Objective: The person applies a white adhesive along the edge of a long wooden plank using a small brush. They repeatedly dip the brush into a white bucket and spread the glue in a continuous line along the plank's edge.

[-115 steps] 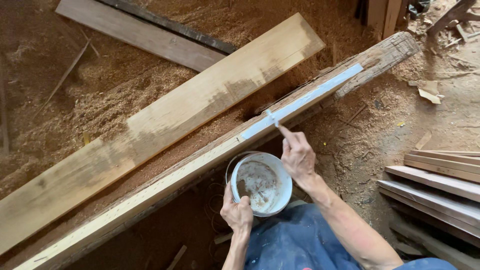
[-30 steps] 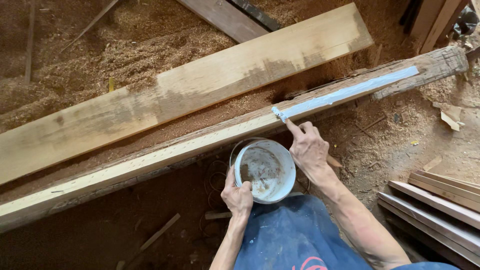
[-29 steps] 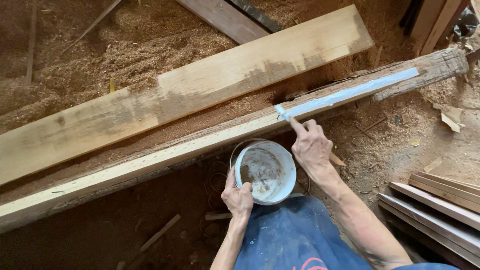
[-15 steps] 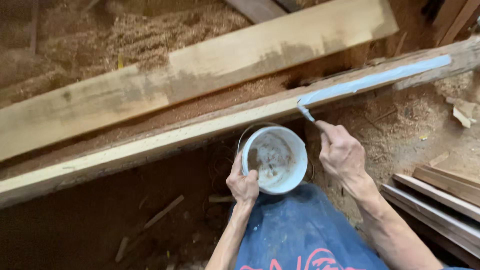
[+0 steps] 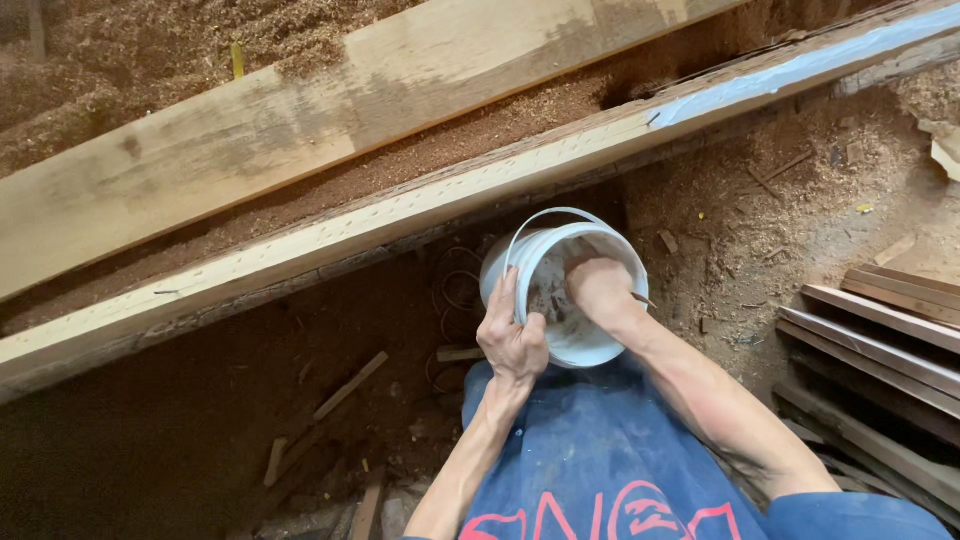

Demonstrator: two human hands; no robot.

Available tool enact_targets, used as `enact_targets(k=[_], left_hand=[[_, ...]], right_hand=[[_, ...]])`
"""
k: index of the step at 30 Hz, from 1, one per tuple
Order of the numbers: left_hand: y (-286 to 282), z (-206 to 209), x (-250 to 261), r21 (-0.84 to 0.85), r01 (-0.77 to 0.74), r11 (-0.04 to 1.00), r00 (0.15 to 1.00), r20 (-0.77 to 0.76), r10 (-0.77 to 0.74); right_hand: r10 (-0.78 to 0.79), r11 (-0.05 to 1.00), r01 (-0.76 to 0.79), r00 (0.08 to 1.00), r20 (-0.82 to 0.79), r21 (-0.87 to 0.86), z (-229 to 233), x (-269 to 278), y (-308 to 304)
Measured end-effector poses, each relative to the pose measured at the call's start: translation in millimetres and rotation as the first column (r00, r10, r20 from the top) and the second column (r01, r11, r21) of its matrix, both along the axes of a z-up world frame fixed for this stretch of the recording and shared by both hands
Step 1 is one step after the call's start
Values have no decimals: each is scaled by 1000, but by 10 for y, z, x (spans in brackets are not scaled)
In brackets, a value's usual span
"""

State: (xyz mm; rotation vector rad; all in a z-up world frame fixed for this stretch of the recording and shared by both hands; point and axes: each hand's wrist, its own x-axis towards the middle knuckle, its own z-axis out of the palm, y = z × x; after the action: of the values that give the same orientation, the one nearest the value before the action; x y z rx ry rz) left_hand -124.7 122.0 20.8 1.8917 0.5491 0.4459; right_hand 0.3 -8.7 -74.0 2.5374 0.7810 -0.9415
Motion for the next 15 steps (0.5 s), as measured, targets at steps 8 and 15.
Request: enact_targets(k=[8,15], left_hand=[[-34,-170,-108,-14,-181,983,974,-144,177],[15,-101,-83,-33,-355,934,922,-175,345]], right_hand=[[-370,826,472,867,-333,310,769,48,-164],[-458,200,822,559,-691,533,1462,313,-574]])
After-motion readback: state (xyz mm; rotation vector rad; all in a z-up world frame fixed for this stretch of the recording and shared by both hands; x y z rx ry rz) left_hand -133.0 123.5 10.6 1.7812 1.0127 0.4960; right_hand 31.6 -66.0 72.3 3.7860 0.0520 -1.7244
